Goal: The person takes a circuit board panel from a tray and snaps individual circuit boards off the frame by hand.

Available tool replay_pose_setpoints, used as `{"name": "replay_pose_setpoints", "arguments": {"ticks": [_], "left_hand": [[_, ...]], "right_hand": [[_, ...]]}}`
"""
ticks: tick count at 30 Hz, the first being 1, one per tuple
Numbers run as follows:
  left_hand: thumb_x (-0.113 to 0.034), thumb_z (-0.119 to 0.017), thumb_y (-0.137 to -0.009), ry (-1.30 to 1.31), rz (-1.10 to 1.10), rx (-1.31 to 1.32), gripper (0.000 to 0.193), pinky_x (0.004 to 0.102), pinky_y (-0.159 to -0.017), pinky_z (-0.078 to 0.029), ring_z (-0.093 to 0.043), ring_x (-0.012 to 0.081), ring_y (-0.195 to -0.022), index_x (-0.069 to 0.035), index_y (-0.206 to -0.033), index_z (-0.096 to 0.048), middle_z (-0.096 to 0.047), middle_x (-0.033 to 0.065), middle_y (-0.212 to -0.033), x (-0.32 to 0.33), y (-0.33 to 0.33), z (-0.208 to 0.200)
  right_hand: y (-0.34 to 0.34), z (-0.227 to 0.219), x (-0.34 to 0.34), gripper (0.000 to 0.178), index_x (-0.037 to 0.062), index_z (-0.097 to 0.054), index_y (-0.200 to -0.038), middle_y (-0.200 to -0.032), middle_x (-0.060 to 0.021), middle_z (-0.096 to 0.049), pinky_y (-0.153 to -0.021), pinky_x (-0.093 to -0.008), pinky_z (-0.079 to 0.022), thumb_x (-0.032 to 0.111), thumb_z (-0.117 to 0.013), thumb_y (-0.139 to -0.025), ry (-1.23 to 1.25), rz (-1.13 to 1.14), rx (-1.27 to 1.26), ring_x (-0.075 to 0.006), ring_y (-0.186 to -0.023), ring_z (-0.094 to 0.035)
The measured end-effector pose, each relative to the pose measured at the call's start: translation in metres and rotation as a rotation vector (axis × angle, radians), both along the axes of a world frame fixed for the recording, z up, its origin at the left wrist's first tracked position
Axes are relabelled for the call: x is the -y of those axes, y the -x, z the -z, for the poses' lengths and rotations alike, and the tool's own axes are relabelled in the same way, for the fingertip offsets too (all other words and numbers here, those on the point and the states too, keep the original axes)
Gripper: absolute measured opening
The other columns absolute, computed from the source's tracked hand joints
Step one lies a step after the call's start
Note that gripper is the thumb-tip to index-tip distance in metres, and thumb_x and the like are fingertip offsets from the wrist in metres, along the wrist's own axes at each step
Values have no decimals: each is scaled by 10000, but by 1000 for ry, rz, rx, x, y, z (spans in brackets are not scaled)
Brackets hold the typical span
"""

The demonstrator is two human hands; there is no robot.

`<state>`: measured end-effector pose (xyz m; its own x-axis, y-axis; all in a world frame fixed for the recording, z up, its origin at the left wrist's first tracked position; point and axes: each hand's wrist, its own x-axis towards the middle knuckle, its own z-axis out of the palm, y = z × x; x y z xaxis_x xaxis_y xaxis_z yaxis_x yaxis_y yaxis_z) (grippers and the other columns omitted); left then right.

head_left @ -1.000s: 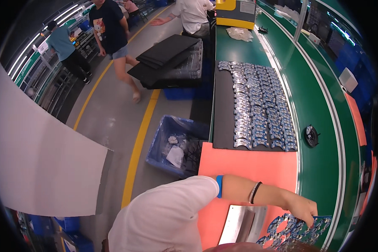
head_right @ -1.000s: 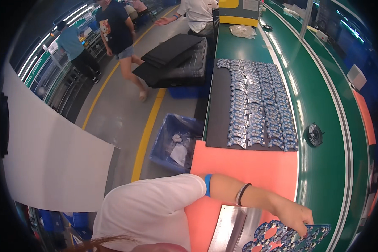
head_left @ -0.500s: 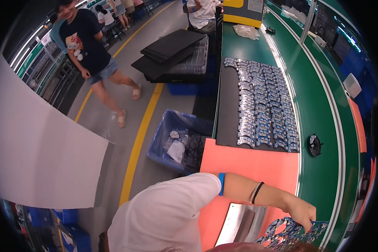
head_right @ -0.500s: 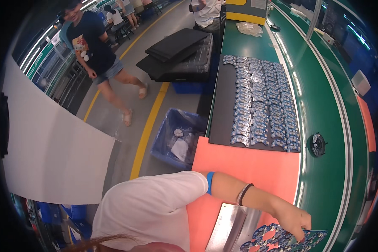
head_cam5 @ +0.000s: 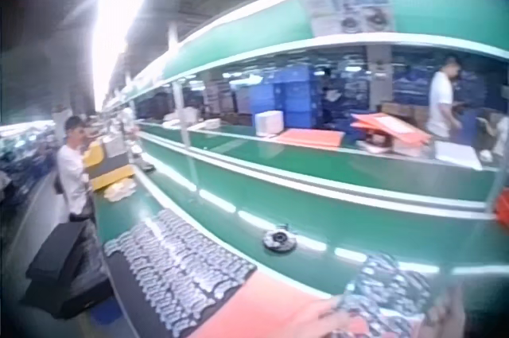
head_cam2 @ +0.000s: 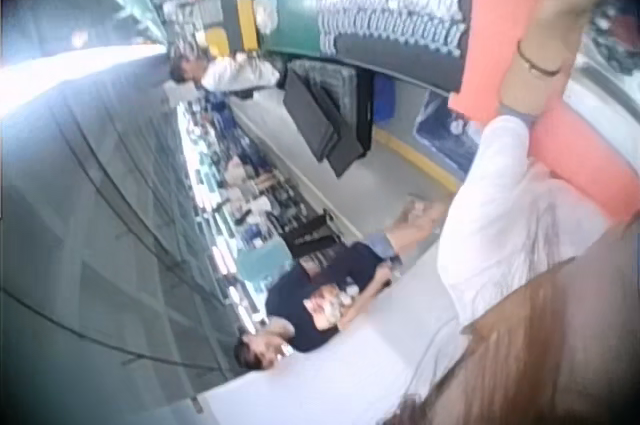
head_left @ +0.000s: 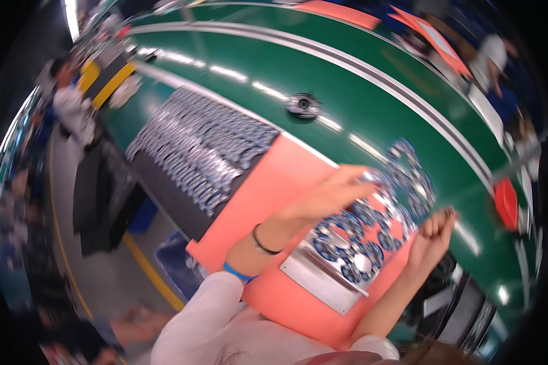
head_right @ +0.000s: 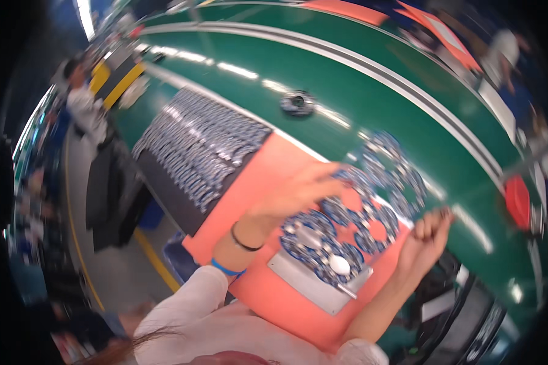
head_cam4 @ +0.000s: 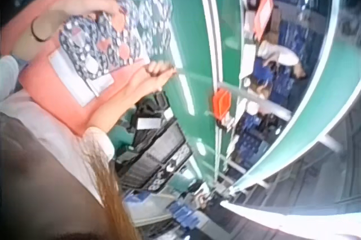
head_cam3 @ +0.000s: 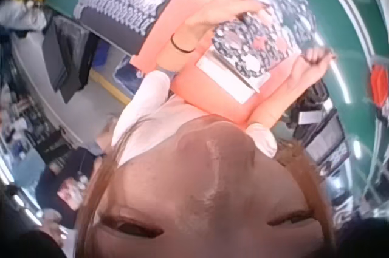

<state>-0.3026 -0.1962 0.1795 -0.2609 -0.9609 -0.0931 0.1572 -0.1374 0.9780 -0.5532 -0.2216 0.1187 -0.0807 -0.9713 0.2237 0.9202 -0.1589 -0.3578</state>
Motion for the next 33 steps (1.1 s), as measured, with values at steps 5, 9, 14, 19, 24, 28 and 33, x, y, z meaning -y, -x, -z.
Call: {"name": "replay_pose_setpoints", "arguments": {"ticks": [5, 9, 14, 19, 24, 28, 33], "left_hand": [[-137, -505, -852, 30, 33, -66, 286, 211, -594, -463, -565, 64, -722, 16, -1088, -557, -595, 31, -891, 1, -3, -7], [-116, -488, -866, 10, 48, -133, 306, 208, -604, -478, -586, 76, -734, 49, -1122, -520, -611, 56, -886, 0, 2, 2], [-109, -479, -871, 62, 145, -64, 288, 198, -601, -488, -601, 82, -703, 50, -1105, -530, -623, 64, -879, 1, 2, 2], [-128, -501, -872, 43, 231, 28, 264, 205, -602, -482, -599, 90, -717, 51, -1057, -561, -628, 58, -829, 4, 12, 4], [-140, -515, -870, 43, 294, 19, 314, 227, -640, -477, -593, 99, -733, 65, -1107, -538, -622, 70, -864, -1, 21, 4], [-130, -482, -872, 18, 268, 26, 325, 240, -640, -514, -627, 143, -729, 78, -1119, -511, -620, 117, -935, -4, 24, 2], [-129, -453, -882, 9, 283, 62, 299, 259, -588, -539, -650, 183, -680, 84, -1085, -501, -634, 148, -854, -3, 30, 0]], "right_hand": [[24, 10, 8, 158, 1, -473, -912, -616, 26, -256, -441, -220, -194, 140, -406, -946, -60, -61, 118, -57, -513, -226], [28, 2, 1, 229, -4, -527, -925, -591, 42, -287, -441, -214, -195, 209, -442, -929, -175, 52, -16, -48, -493, -233], [2, -28, -19, 190, -17, -600, -940, -586, 63, -362, -447, -183, -201, 155, -547, -880, -154, 307, -679, -12, -506, -279], [-15, -53, -38, 140, 26, -658, -918, -649, 10, -539, -460, -174, -311, 55, -658, -781, -68, 604, -1350, -25, -562, -468], [-21, -44, -30, 118, 18, -655, -845, -587, -24, -471, -431, -235, -293, 30, -683, -731, 229, 857, -1498, -81, -485, -391], [-20, -35, -25, 95, 17, -623, -821, -660, -69, -546, -467, -272, -389, 33, -670, -740, 306, 868, -1484, -169, -521, -508], [-18, -30, -24, 104, 12, -593, -850, -682, -71, -543, -475, -275, -403, 25, -647, -762, 330, 931, -1536, -174, -525, -515]]}}
